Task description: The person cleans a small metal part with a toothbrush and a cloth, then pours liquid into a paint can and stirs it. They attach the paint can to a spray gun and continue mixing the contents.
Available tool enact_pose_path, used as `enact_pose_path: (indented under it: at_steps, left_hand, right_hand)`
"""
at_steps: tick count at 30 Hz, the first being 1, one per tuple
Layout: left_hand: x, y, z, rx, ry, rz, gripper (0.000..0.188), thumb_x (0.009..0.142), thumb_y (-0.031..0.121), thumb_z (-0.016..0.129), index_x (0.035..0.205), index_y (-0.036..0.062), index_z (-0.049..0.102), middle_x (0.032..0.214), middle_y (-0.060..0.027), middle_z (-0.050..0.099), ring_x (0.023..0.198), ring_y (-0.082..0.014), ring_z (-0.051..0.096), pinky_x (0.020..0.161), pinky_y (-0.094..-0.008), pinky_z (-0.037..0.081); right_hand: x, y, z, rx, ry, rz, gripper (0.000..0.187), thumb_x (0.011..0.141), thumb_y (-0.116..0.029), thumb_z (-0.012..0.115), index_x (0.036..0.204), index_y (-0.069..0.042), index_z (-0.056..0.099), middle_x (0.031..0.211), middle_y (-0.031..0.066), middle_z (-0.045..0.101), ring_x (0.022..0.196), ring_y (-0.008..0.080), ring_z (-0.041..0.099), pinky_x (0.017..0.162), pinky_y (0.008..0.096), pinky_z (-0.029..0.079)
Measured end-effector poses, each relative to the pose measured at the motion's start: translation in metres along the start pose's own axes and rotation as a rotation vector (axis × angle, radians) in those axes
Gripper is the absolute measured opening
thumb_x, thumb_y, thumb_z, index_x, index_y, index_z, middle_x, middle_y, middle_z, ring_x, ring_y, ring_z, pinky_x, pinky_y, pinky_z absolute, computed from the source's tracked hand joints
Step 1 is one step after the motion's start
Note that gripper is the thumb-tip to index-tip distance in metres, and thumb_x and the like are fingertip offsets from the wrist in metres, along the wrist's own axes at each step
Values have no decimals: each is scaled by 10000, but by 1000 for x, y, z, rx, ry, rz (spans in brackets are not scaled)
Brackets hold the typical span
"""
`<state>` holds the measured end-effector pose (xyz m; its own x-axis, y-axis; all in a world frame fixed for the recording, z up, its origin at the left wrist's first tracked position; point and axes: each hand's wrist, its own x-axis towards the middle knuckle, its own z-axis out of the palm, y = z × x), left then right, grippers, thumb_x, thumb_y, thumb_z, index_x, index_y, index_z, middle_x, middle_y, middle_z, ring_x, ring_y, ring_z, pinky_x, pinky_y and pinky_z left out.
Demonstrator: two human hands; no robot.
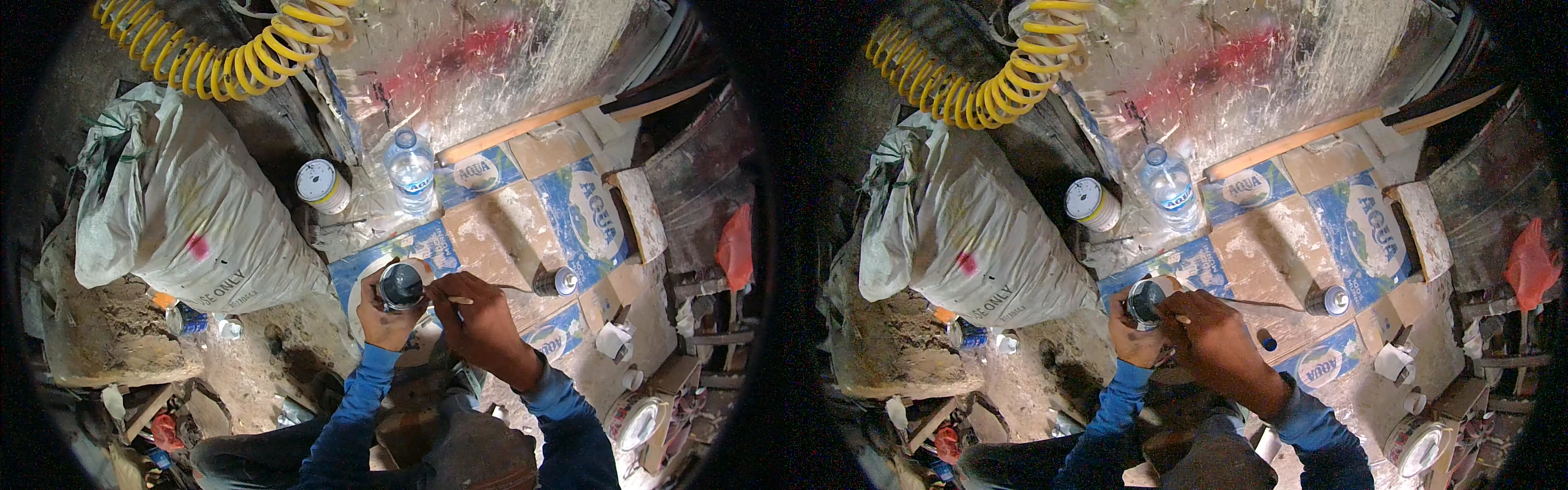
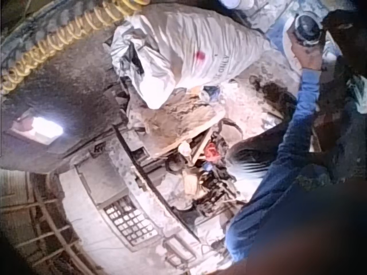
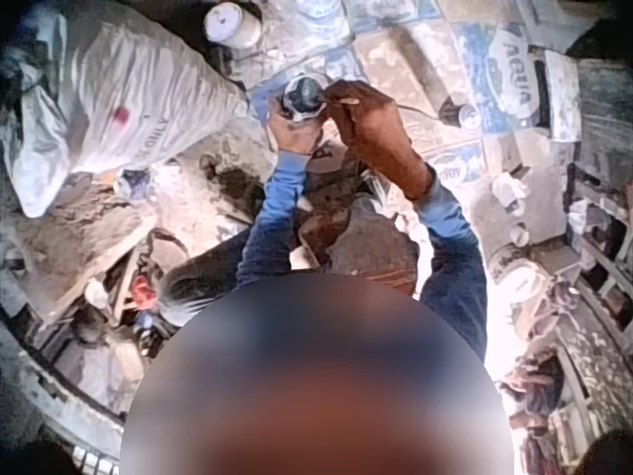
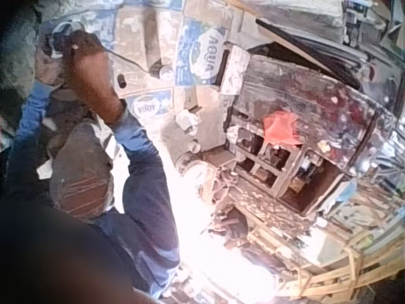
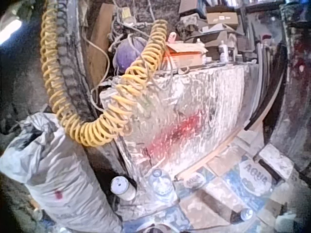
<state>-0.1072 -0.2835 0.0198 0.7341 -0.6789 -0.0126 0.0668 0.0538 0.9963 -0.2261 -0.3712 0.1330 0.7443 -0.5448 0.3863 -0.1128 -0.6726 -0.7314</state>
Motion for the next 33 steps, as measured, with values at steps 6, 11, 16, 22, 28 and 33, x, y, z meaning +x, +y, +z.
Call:
enact_pose_path:
  at_steps: [6, 11, 16, 22, 28, 33]
  left_hand:
    - [2, 7, -2, 147, -29, 97, 714, 642, 54, 867, 1242, -4, 484, 1232, -132, 593, 1057, -202, 612, 938, -322, 503]
    - [10, 4, -4, 374, 14, 363, 737, 639, 68, 866, 1261, -23, 481, 1294, -165, 576, 1095, -229, 607, 966, -337, 494]
    - [12, 7, -9, 648, 22, 547, 765, 607, 68, 862, 1263, -24, 480, 1287, -174, 576, 1161, -288, 559, 1013, -405, 449]
    - [10, 3, -7, 604, 84, 529, 767, 556, 78, 884, 1206, -17, 487, 1230, -155, 565, 1151, -299, 538, 1018, -404, 421]
    - [5, -10, 0, 438, 165, 379, 719, 536, 115, 919, 1115, -29, 518, 1181, -158, 566, 1102, -257, 554, 962, -341, 442]
    - [2, -15, 5, 350, 210, 174, 755, 524, 123, 933, 1090, -4, 450, 1154, -141, 562, 1092, -229, 545, 984, -317, 421]
  right_hand:
    - [-3, 2, -8, -19, -59, 1, 181, 834, 1, 613, 1014, 23, 618, 959, 166, 626, 869, 333, 621, 749, 425, 519]
    - [-3, -1, -9, -91, -50, 13, 171, 831, -11, 626, 999, 22, 622, 986, 162, 632, 878, 328, 627, 732, 415, 521]
    - [-8, 1, -9, -56, 1, 29, 152, 842, -12, 622, 991, 21, 628, 979, 152, 648, 828, 326, 650, 702, 404, 535]
    - [-14, 7, -7, -32, 117, 49, 58, 874, 13, 609, 931, 23, 611, 864, 143, 664, 697, 279, 665, 601, 355, 526]
    - [-12, 6, -4, -38, 143, -12, 43, 872, 11, 636, 904, 31, 616, 825, 151, 669, 686, 278, 679, 580, 347, 527]
    - [-12, 5, -7, 36, -53, 110, 161, 854, -30, 629, 1011, 5, 616, 933, 177, 665, 823, 350, 657, 692, 416, 538]
